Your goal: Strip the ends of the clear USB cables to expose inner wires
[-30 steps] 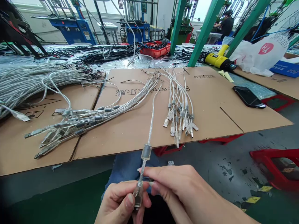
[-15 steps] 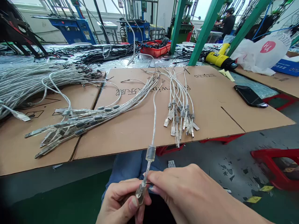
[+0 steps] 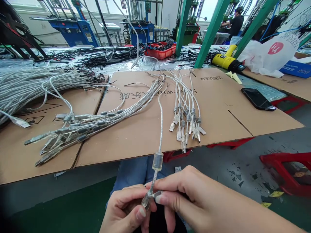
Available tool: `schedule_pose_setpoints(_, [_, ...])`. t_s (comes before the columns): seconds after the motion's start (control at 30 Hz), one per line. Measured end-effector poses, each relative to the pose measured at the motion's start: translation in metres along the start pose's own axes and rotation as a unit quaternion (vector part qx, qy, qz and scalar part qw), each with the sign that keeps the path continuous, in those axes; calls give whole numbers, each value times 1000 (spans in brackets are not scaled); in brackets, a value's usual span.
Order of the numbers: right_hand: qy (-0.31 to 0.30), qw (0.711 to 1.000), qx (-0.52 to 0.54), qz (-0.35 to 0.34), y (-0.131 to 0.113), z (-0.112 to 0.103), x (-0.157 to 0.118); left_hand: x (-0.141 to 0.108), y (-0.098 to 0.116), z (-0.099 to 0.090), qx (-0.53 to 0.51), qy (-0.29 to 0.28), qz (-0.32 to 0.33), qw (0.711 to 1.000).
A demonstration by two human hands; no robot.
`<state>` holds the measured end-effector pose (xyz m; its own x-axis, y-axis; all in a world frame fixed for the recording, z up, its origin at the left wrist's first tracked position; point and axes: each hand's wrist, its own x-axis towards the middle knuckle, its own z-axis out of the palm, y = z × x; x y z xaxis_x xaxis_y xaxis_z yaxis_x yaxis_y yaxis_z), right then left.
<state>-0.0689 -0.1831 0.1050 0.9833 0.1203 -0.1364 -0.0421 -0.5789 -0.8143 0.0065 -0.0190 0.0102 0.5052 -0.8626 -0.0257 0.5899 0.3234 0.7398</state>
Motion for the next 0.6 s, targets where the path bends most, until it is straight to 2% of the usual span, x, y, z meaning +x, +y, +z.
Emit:
schedule_pose_setpoints(0.07, [-19, 996, 79, 24, 1, -1, -4, 0, 1, 1, -12, -7, -25, 1000])
schedule_pose_setpoints(0.13, [25, 993, 105, 38, 6, 3, -11, 0, 2, 2, -17, -14, -49, 999])
schedule_pose_setpoints(0.2, [82, 991, 90, 54, 12, 8, -18, -1, 1, 2, -22, -17, -61, 998])
schedule_pose_setpoints(0.27, [111, 990, 72, 50, 15, 12, -20, -2, 0, 1, -31, -15, -59, 998])
schedule_pose_setpoints(0.37, [94, 995, 45, -6, 10, 14, -13, -3, 0, 1, -7, -8, -63, 998])
schedule_pose_setpoints(0.47, [106, 992, 11, -68, -1, 13, 1, -3, 1, 1, 37, -16, -69, 997])
schedule_pose_setpoints(0.6, [44, 997, -47, -42, -8, 11, 8, -4, 2, 1, 57, -19, -78, 995])
